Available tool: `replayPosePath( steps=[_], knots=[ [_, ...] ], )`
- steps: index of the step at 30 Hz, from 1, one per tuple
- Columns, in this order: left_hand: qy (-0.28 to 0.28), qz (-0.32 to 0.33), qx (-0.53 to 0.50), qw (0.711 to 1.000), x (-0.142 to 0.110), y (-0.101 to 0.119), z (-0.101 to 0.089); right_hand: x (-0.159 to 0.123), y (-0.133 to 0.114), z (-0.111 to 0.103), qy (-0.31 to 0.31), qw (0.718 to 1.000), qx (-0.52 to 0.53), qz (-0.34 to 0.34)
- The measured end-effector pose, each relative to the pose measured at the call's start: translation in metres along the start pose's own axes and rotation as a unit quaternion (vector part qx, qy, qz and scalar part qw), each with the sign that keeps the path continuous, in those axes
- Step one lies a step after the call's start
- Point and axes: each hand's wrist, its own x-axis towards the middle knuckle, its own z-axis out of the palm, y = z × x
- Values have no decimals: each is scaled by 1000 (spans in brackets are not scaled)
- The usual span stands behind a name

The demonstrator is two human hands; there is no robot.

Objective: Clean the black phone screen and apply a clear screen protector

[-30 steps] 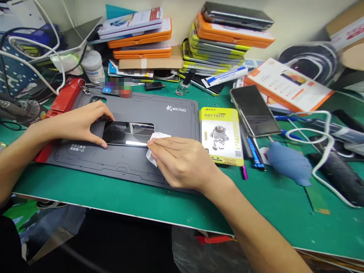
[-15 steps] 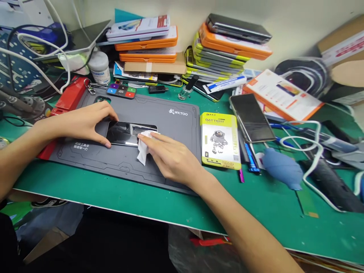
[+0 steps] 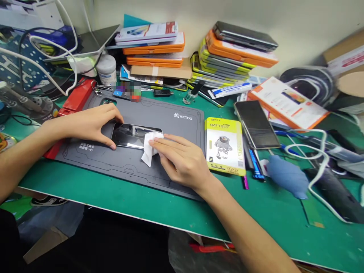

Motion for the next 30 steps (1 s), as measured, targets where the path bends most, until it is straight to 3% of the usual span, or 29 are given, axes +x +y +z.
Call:
replayPosePath(
  steps=[14, 30],
  knots=[
    [-6, -10, -7, 1000, 0, 3, -3, 2, -2, -12, -52, 998, 4, -41],
    [6, -3, -30, 1000, 2, -2, 2, 14, -21, 3, -103, 993, 46, -22]
  ],
)
